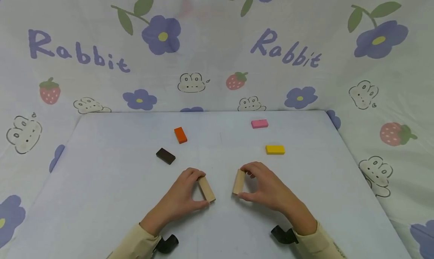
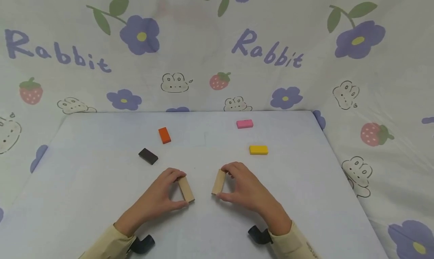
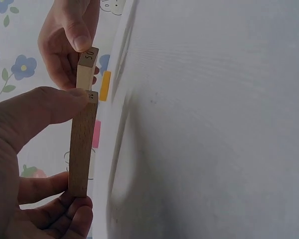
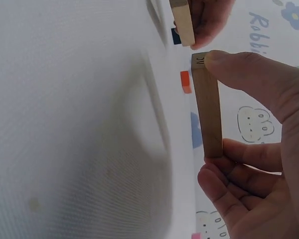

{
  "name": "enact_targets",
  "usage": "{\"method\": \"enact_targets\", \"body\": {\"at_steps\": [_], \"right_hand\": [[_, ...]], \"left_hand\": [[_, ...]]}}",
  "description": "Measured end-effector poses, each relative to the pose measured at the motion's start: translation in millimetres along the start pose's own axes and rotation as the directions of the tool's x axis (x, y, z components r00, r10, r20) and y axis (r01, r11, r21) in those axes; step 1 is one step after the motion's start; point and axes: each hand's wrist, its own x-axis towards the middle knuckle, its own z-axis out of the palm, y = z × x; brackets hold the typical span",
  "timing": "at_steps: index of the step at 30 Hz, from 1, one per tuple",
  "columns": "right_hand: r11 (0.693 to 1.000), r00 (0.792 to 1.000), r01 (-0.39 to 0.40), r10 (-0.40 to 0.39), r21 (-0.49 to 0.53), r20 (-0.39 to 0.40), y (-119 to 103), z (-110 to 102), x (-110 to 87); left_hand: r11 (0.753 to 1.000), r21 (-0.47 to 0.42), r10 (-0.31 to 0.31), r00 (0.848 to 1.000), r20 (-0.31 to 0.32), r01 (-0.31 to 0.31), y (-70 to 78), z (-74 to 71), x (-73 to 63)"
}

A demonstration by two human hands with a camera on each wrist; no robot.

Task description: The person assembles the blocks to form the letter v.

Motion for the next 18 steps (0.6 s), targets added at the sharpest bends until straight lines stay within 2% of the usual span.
{"method": "enact_targets", "body": {"at_steps": [6, 18], "right_hand": [[1.000, 1.000, 0.020, -0.020, -0.010, -0.008, -3.2, 2.5, 1.4], [1.000, 1.000, 0.007, -0.007, -0.020, 0.007, -4.5, 8.7, 5.2]], "left_hand": [[1.000, 0.020, 0.002, 1.000, 0.010, -0.002, 1.5, 0.6, 6.6], [1.000, 0.032, 0.001, 1.000, 0.030, -0.002, 0.8, 8.3, 15.9]]}}
